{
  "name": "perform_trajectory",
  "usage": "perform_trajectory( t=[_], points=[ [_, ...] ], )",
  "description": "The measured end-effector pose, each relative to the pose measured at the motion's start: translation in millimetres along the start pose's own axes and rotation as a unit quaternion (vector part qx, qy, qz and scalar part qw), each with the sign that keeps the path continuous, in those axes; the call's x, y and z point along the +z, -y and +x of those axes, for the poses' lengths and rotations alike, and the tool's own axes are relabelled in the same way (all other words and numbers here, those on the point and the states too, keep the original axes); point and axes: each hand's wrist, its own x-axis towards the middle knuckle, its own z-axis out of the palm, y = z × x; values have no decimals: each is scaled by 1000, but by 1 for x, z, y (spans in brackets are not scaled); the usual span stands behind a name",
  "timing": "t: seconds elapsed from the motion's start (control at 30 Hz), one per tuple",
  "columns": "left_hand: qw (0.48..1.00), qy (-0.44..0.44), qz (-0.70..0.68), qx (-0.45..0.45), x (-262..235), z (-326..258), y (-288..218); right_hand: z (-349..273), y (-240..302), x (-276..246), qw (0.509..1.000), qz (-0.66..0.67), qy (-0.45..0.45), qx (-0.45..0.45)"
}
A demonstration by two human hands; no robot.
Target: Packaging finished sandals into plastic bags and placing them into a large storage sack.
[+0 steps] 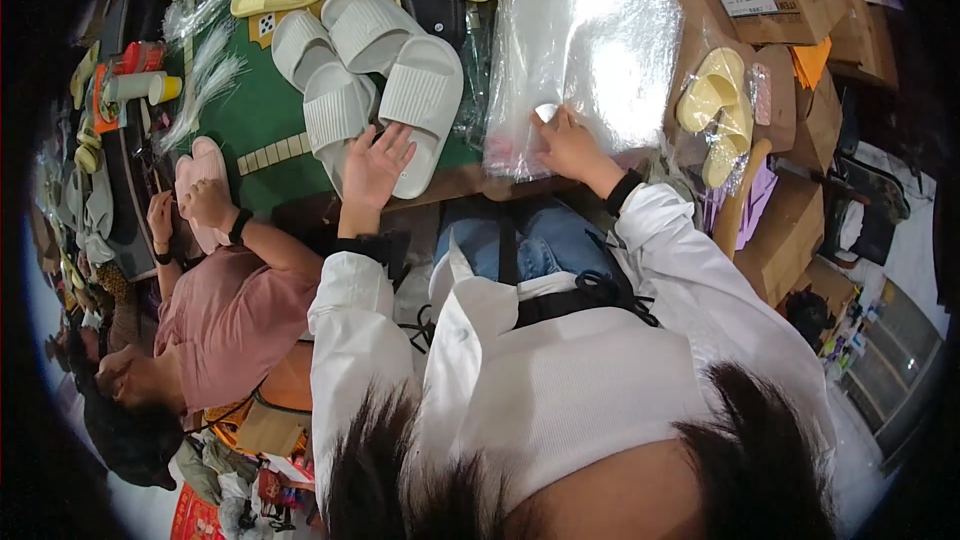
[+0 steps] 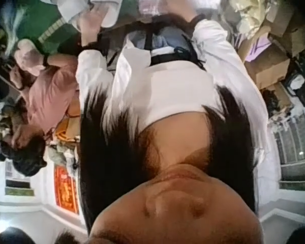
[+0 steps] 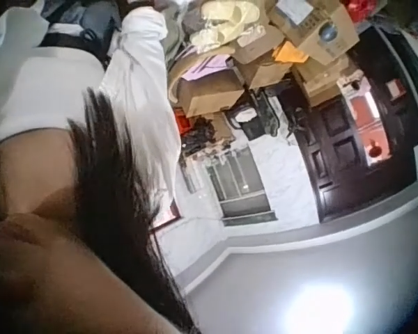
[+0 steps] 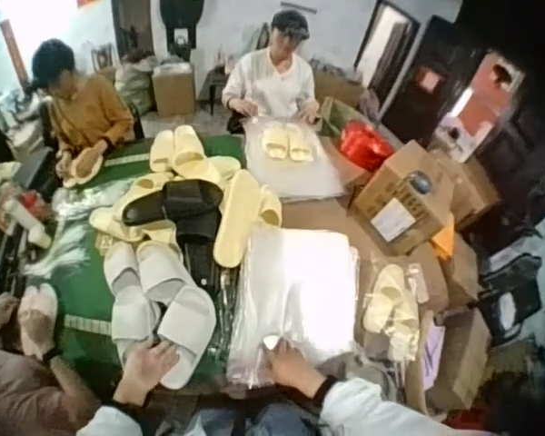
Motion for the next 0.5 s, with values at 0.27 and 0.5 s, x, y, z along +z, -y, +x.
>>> perform_trajectory(
  t=[0.27,0.5],
  points=[
    [995,-31,-72,54,5,21,-13,0,3,0,1000,-17,-11,-8],
    [982,-62,-146,98,21,15,-13,1,-6,5,999,-18,-30,-28]
  ],
)
